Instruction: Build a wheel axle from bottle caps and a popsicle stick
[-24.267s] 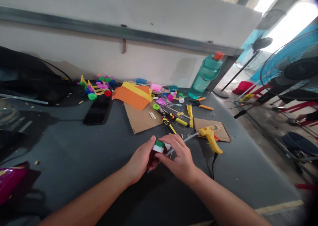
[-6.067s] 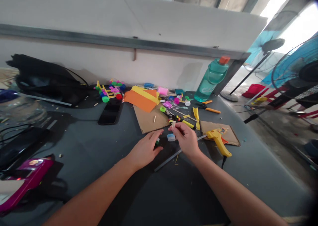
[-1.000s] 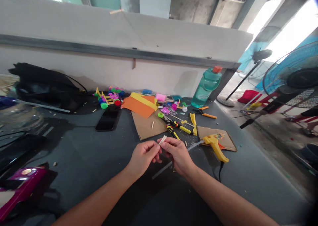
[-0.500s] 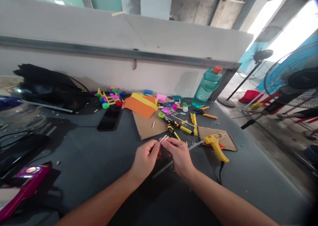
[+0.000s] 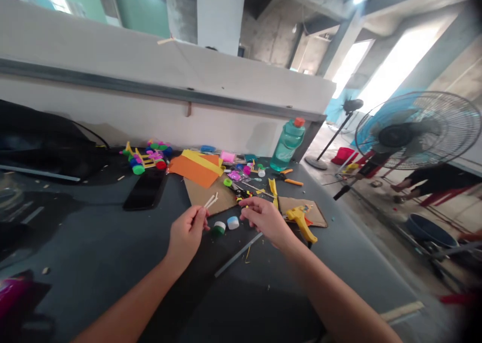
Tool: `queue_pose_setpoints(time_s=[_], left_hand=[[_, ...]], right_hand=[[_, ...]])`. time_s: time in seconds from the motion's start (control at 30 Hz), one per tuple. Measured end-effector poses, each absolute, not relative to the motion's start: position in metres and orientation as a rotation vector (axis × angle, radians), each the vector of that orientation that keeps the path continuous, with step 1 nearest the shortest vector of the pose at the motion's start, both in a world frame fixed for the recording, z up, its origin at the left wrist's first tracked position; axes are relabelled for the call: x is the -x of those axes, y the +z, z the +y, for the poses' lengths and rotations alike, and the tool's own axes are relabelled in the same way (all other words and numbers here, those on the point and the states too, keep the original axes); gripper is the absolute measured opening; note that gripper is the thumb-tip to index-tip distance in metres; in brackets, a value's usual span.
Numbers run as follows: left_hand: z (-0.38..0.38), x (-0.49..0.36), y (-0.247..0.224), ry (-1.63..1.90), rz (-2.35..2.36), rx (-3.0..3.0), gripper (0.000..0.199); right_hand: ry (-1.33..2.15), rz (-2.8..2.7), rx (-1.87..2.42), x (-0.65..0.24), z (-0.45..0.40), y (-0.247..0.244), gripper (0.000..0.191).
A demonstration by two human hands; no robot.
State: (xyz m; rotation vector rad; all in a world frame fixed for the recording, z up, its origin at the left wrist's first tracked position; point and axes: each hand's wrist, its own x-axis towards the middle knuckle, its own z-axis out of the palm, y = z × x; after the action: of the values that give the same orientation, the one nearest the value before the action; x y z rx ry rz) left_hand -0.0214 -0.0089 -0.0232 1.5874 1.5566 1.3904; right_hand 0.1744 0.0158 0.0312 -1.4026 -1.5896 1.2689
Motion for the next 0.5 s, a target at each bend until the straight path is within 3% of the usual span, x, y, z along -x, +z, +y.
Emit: queue_pose_setpoints(time_s=[0.17,0.3,0.4,0.5], left_hand=[[-0.008,0.023,-0.028,1.389,1.53,-1.559,0.03],[-0.009,0.021,-0.028,1.392,1.511,-1.568,0.03],[-0.01,0.021,-0.027,1.387,1.49,-1.571,0.031],[-0.011,0.02,-0.026,1.378,1.477,-1.575,0.031]], right_hand=[[0.637,-2.108,1.732,-0.225,0.009,0.059,0.031],[-0.025,-1.942,2.38,-0.276,0.005,0.049,0.05],[0.01,-1.928,2.612,-0.302,0.006,0.02,0.062],[0.09,-1.912,2.577,-0.312,0.007,-0.007,0.05]])
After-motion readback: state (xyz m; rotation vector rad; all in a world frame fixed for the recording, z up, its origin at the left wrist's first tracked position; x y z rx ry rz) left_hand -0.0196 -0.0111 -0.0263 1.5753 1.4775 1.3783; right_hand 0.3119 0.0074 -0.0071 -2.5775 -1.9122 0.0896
